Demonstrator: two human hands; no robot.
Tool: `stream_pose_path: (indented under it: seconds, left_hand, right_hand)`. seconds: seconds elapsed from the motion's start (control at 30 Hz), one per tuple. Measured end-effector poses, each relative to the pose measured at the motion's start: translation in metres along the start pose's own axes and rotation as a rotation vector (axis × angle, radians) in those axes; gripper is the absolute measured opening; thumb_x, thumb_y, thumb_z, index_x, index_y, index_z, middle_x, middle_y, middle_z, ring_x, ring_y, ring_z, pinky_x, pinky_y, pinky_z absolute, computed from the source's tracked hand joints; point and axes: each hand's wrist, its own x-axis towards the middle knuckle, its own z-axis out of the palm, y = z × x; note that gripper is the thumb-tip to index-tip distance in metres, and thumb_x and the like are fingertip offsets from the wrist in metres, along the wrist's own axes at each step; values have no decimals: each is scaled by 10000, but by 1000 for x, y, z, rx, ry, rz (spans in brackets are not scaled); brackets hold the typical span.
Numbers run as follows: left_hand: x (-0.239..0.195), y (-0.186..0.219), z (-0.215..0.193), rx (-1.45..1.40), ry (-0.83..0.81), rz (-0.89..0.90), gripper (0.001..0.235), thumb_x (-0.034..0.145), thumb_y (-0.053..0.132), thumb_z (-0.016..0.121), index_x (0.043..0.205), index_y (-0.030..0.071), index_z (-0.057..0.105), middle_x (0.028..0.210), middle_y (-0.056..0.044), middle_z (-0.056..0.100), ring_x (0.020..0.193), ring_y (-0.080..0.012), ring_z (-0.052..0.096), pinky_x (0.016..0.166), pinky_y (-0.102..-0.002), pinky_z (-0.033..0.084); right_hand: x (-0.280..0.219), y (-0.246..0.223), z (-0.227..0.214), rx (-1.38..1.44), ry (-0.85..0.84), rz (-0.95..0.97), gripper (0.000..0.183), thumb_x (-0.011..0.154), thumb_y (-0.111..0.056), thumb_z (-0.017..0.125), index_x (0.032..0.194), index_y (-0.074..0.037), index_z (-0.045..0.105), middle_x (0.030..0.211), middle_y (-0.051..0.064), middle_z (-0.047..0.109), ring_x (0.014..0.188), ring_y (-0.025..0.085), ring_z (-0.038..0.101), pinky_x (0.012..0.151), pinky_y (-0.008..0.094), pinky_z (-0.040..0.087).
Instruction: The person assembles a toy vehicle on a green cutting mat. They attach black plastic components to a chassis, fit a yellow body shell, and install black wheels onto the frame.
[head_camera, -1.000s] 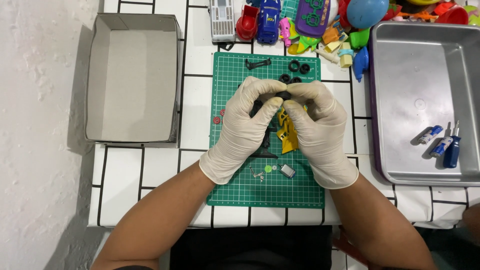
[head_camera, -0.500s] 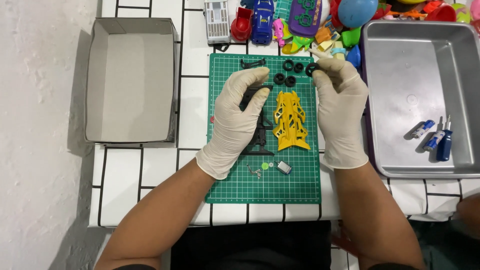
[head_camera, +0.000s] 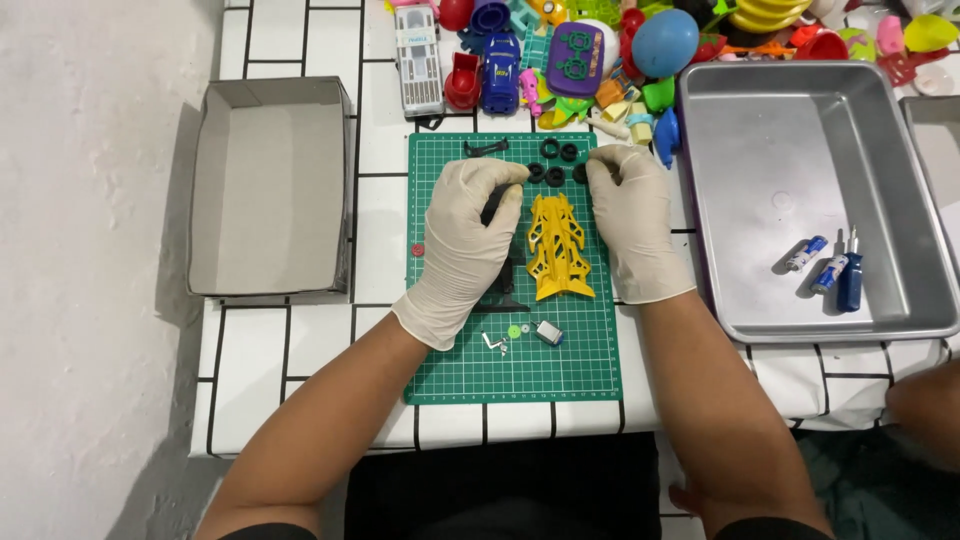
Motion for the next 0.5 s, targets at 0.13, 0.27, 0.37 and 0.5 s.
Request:
stream_pose_path:
  seconds: [0.13,0.27,0.37,0.5]
  left_hand:
    - [26,-27,16,150,-185,40,135,958,57,684,1066,126,724,1012,-42,680,1024,-245,628,915,-366,512]
    - [49,-67,47,461,-307,123,115,882,149,743,996,160,748,939,-47,691,950,-292,644,847,-428,516]
    - [61,-75,61,606,-376,116,126,852,203,768,977,194,768,923,-35,702,928,-277,656,833,-416,517]
    - [67,-89,75,704,-480,28,163,846,259,763,1002,219,787,946,-35,697,986,-287,644,876,-425,497]
  right_hand:
    - [7,-16,0,-70,9,-197,204,923,-2,709,1109,-61,769,988,146,672,885,258,656,763,342,549]
    - [15,-9,13,-241,-34,-372,235,897,-65,780,1129,-102,777,1078,109,661,1074,340,631,931,431,528]
    - [16,-6,17,-285,-66,-375,237,882,-73,784,1112,-129,780,1083,73,669,1121,316,611,976,439,508]
    - [16,-2,23,-290,-76,-369,213,874,-68,764,1069,-153,774,1063,53,677,1121,308,623,980,438,520]
